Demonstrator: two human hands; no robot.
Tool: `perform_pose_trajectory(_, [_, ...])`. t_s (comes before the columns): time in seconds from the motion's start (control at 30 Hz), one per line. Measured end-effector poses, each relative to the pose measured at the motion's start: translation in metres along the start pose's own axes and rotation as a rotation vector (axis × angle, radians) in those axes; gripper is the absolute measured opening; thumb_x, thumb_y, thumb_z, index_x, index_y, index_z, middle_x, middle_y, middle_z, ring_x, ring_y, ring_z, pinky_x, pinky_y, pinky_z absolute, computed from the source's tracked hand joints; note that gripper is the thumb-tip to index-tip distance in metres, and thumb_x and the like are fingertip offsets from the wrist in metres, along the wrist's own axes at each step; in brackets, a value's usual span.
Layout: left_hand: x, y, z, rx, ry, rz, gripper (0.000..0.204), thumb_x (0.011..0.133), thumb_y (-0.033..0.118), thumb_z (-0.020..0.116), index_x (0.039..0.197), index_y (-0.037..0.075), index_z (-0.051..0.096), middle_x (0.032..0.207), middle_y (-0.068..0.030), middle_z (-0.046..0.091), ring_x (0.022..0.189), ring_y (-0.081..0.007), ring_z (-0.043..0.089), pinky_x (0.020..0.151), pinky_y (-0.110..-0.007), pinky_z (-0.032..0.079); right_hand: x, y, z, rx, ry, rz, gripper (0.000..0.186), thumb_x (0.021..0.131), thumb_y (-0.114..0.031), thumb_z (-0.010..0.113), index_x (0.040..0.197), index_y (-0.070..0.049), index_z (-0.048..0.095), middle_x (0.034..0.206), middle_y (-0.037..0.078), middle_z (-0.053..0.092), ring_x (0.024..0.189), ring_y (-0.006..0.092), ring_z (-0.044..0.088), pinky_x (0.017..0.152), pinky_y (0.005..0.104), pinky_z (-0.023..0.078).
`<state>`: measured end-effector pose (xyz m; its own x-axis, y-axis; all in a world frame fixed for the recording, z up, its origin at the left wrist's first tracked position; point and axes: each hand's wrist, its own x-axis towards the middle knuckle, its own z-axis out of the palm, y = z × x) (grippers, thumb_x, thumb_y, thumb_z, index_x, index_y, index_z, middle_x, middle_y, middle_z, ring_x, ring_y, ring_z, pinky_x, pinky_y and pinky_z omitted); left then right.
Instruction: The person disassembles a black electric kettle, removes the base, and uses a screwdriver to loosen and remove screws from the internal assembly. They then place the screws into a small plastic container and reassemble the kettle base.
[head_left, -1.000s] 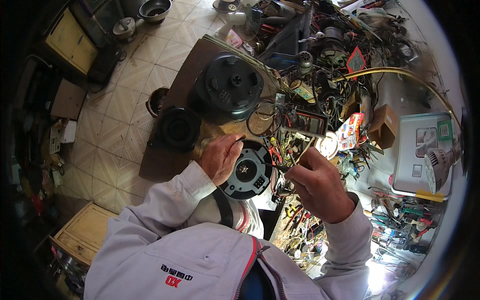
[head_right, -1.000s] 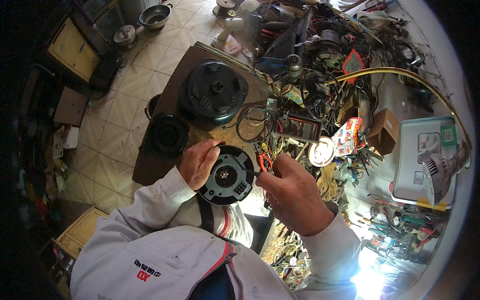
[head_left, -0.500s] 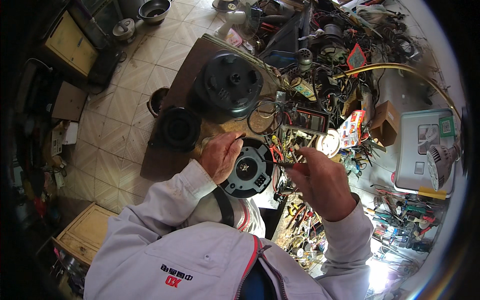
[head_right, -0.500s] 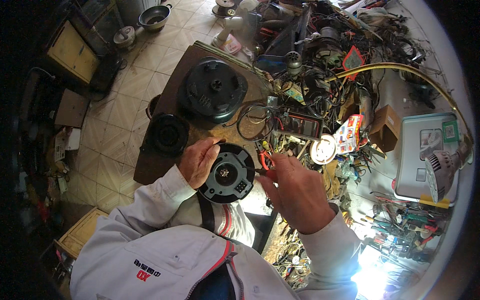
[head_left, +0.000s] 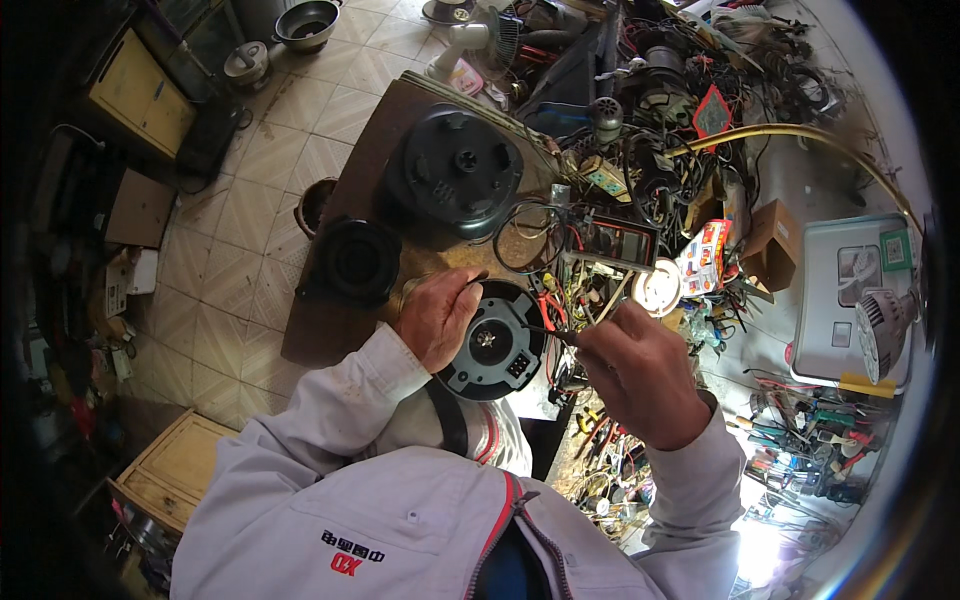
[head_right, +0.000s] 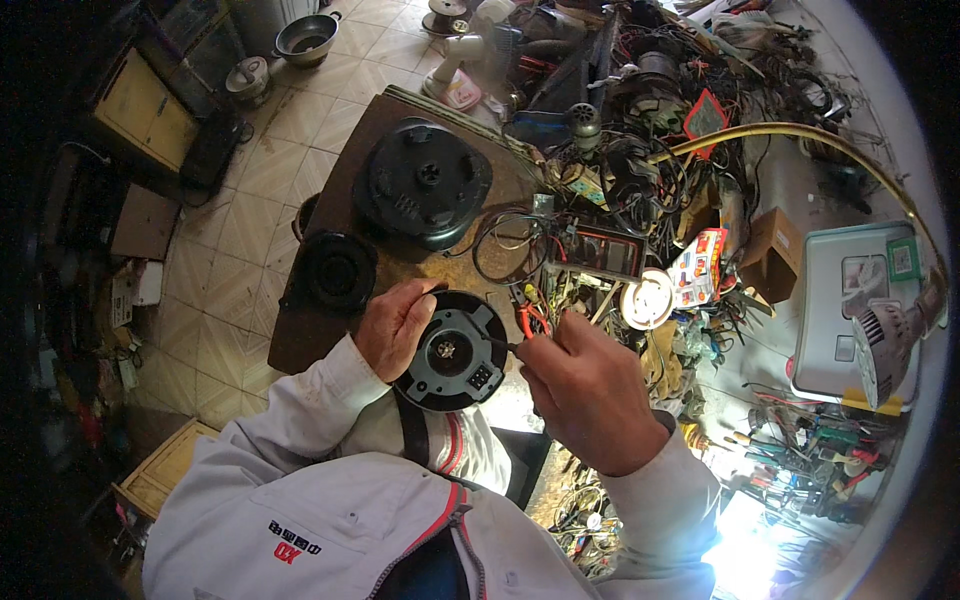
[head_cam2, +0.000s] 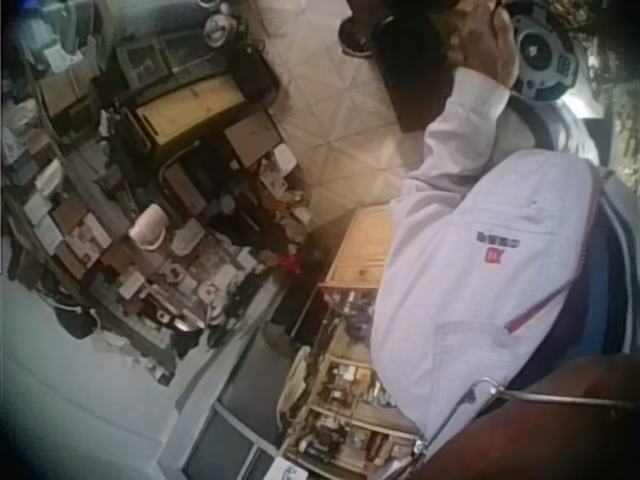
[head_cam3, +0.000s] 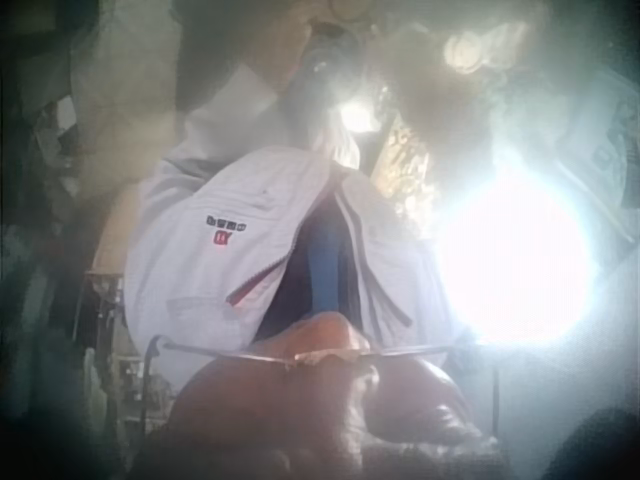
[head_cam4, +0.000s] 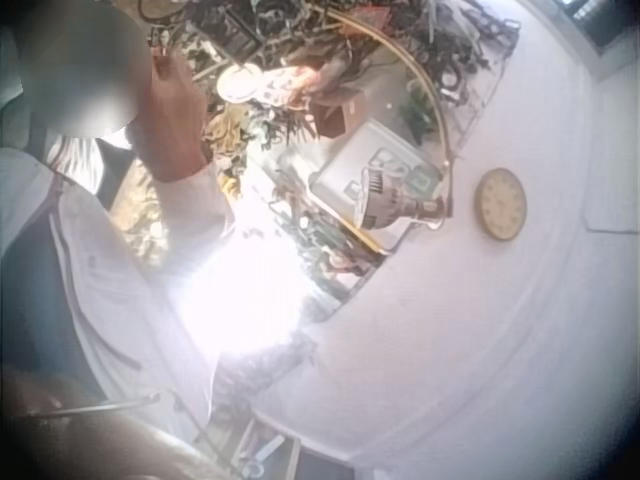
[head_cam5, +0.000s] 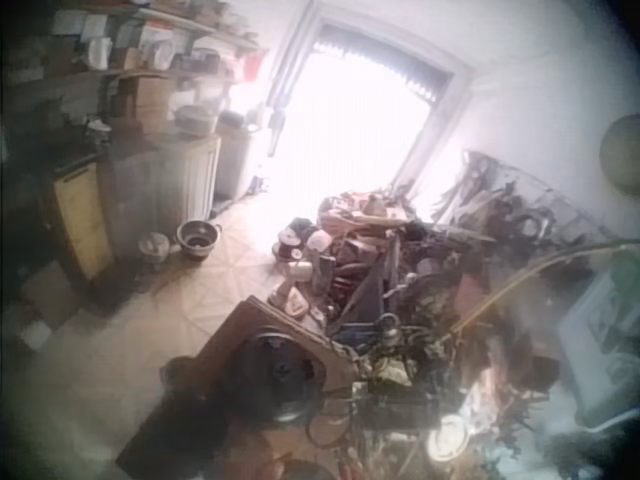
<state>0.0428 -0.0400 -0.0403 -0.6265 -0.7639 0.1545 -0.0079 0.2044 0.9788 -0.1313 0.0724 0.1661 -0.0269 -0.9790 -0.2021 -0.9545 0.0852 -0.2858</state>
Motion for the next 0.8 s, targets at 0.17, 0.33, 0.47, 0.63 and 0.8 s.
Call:
perform_pose_trajectory(0.17, [0.001,0.003,-0.001,-0.003,-0.021,-0.026,0.037,0.105,0.023,0.051,0.118,-0.008,0.065,0.096,-0.0227,0.068,0.086,-0.0319,0.068,0.079,-0.038,0.053,-0.001,-0.005,0.005,0.177,0.107,0.057,0.015,0.085,-0.007,0.078,0.096,-0.004,0.068,0.089,0.011,0.064,0.069,0.0304,0.069,0.059,0.0403,0.054])
perform_pose_trajectory(0.33, [0.001,0.003,-0.001,-0.013,-0.027,-0.041,0.036,0.105,0.022,0.051,0.120,-0.007,0.065,0.096,-0.0221,0.068,0.087,-0.0312,0.068,0.079,-0.038,0.053,-0.001,0.000,-0.002,0.027,0.045,-0.048,0.017,0.083,-0.003,0.078,0.097,-0.002,0.068,0.099,0.013,0.065,0.073,0.0291,0.069,0.061,0.0407,0.054])
perform_pose_trajectory(0.47, [0.000,0.001,0.000,-0.007,-0.030,-0.029,0.035,0.106,0.022,0.050,0.120,-0.007,0.065,0.097,-0.0208,0.069,0.088,-0.0294,0.068,0.080,-0.037,0.053,-0.003,-0.006,0.006,0.232,0.115,0.069,0.016,0.084,-0.002,0.077,0.098,-0.001,0.068,0.102,0.015,0.064,0.075,0.0300,0.070,0.061,0.0412,0.054])
perform_pose_trajectory(0.63, [0.000,0.001,0.001,-0.056,-0.025,-0.056,0.035,0.105,0.023,0.053,0.119,-0.006,0.066,0.100,-0.0230,0.070,0.093,-0.0353,0.069,0.083,-0.040,0.054,-0.004,0.001,0.004,0.041,0.101,-0.013,0.017,0.084,-0.003,0.077,0.099,-0.001,0.069,0.101,0.014,0.065,0.081,0.0296,0.073,0.064,0.0389,0.057])
perform_pose_trajectory(0.8, [-0.002,-0.005,0.002,-0.029,0.001,-0.019,0.036,0.107,0.024,0.051,0.121,-0.007,0.064,0.099,-0.0195,0.070,0.089,-0.0252,0.069,0.081,-0.035,0.054,-0.007,-0.006,0.004,0.106,0.098,0.113,0.025,0.083,-0.007,0.080,0.105,-0.004,0.069,0.097,0.012,0.067,0.079,0.0289,0.073,0.064,0.0383,0.057])
